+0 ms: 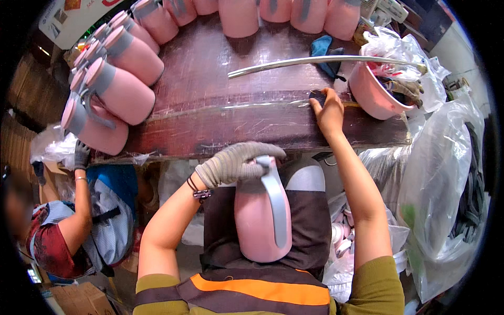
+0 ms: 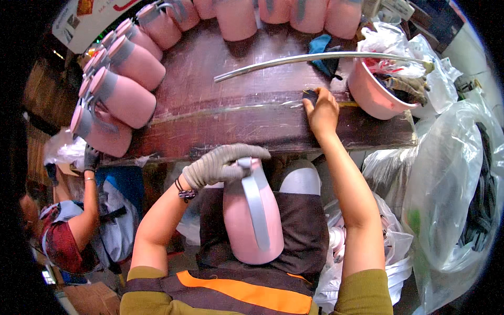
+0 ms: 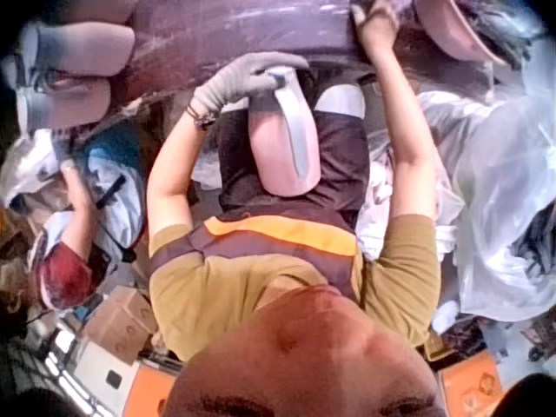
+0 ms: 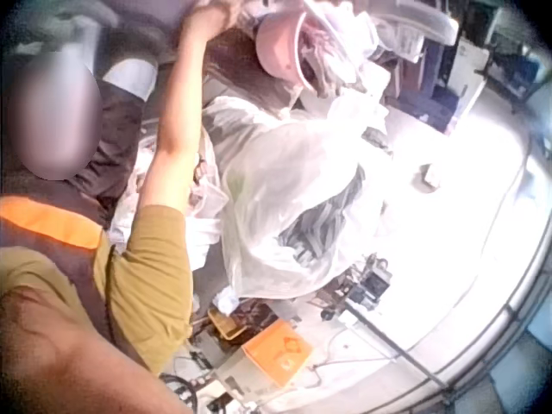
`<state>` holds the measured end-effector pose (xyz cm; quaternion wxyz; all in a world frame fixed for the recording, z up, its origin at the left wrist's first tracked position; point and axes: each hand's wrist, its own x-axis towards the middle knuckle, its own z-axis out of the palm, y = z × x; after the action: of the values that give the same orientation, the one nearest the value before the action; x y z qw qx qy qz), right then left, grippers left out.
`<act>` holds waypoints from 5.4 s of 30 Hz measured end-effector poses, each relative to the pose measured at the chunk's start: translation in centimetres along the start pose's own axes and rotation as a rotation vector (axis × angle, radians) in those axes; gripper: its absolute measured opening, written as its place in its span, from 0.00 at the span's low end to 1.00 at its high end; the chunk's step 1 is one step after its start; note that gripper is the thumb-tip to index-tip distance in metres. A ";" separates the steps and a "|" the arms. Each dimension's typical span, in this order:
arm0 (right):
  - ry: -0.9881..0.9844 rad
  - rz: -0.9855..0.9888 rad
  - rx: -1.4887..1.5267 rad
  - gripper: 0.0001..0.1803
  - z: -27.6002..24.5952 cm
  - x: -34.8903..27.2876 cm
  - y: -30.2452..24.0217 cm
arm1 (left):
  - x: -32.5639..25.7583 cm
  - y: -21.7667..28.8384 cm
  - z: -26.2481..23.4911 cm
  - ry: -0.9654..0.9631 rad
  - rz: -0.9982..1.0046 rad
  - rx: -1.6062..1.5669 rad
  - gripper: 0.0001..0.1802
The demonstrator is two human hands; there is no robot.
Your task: The person assembles pink thermoses by hand, attaching lids and handles before placing the finished units on a wooden table.
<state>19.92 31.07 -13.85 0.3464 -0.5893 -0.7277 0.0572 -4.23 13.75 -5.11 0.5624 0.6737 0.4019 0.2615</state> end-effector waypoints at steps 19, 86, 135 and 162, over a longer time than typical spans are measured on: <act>-1.048 0.394 1.128 0.15 -12.7 -15.5 -8.8 | -5.9 0.3 7.6 0.430 0.222 0.607 0.24; 0.279 -0.352 0.226 0.30 -2.0 6.4 -24.5 | -12.3 -6.8 -9.1 0.980 -0.442 0.968 0.37; -0.200 0.250 -0.476 0.26 -30.9 -12.1 16.5 | -3.0 5.2 13.8 0.344 -0.195 0.009 0.07; -0.390 0.195 0.414 0.21 -23.4 -18.6 -0.8 | -10.1 1.0 14.0 0.467 -0.145 -0.087 0.09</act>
<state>33.87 6.51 -3.95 0.3058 -0.5510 -0.6935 0.3493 1.81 -2.40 -6.34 0.5001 0.5393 0.5566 0.3862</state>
